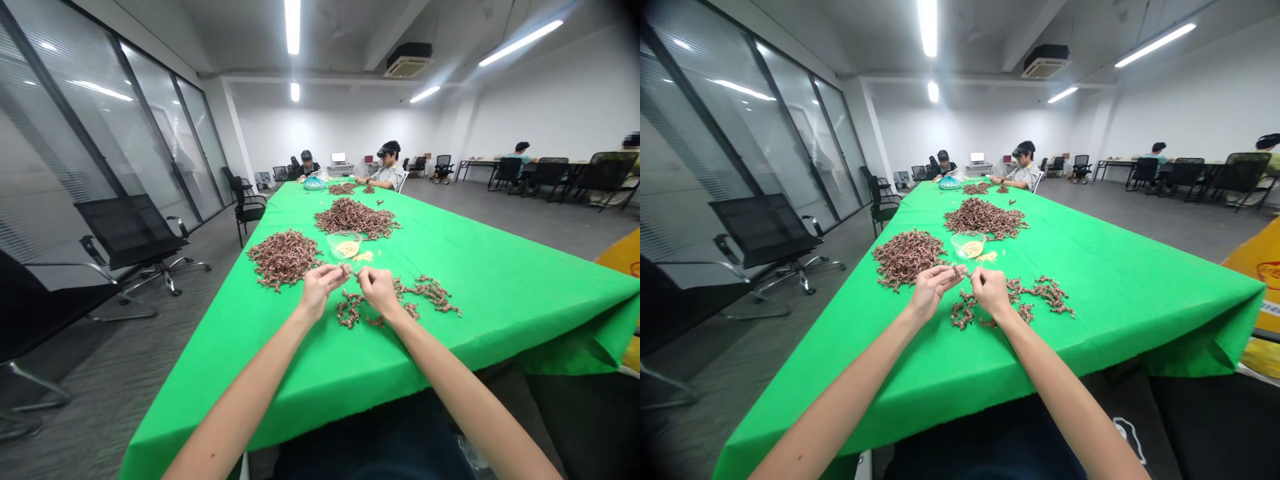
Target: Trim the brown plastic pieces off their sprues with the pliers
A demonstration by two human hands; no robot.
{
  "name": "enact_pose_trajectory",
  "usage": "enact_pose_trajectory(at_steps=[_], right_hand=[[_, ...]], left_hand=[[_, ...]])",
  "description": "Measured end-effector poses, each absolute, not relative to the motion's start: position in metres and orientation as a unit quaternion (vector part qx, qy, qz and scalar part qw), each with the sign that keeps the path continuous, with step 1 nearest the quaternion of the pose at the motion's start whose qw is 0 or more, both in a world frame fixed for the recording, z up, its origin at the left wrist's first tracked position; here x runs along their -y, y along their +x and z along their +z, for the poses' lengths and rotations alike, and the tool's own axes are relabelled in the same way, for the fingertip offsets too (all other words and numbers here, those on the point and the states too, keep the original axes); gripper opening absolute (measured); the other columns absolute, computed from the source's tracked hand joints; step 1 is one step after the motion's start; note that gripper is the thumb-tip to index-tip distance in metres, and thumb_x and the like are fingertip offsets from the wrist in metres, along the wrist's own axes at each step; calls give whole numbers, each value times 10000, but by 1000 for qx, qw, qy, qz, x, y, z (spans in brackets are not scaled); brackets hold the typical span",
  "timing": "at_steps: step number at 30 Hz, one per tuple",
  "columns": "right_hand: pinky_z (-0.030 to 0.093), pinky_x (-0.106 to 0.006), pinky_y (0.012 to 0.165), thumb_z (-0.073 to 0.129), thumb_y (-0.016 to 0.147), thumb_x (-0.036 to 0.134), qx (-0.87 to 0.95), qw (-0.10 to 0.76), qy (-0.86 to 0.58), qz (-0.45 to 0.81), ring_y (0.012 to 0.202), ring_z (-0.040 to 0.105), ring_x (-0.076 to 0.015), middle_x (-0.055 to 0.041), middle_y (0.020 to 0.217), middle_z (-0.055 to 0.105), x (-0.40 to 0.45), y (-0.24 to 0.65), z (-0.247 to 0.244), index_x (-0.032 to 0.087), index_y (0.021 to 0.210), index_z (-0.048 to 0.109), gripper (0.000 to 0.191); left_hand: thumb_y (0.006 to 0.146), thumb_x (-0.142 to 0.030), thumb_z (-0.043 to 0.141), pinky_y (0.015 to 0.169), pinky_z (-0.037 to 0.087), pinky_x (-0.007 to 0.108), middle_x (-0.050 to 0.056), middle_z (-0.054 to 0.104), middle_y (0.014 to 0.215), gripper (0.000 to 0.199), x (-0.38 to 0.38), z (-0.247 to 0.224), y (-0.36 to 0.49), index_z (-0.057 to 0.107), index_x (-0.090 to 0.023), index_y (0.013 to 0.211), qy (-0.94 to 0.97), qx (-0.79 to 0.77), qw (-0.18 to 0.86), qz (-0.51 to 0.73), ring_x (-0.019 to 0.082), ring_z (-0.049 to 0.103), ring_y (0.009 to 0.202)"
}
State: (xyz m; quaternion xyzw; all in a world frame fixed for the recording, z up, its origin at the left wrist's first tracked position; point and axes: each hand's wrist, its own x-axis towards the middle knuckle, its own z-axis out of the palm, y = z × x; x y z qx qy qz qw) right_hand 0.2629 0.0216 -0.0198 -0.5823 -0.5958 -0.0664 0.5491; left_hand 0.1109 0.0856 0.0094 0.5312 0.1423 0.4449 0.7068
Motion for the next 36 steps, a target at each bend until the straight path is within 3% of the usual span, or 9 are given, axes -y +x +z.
enact_pose_trajectory(at_steps=[9, 18, 36], right_hand=[[307, -247, 517, 387, 955, 319, 594, 551, -582, -62, 459, 429, -118, 1, 501, 488, -22, 264, -20, 167, 596, 563, 428], [341, -244, 537, 397, 971, 349, 577, 581, -573, -19, 487, 470, -123, -13, 554, 560, -22, 264, -21, 159, 632, 601, 439], [353, -240, 534, 414, 964, 364, 532, 623, -574, 8, 481, 490, -123, -3, 527, 551, -15, 263, -12, 156, 587, 591, 465]], left_hand=[[617, -249, 868, 980, 493, 446, 143, 722, 1051, 343, -86, 5, 110, 718, -112, 894, 577, -170, 671, 433, 263, 687, 969], [610, -258, 877, 993, 482, 452, 142, 725, 1037, 346, -88, 4, 112, 712, -109, 876, 572, -176, 666, 445, 263, 685, 970], [641, -283, 862, 1005, 475, 456, 148, 714, 1081, 366, -86, 7, 111, 751, -122, 950, 588, -166, 650, 451, 298, 658, 1053]])
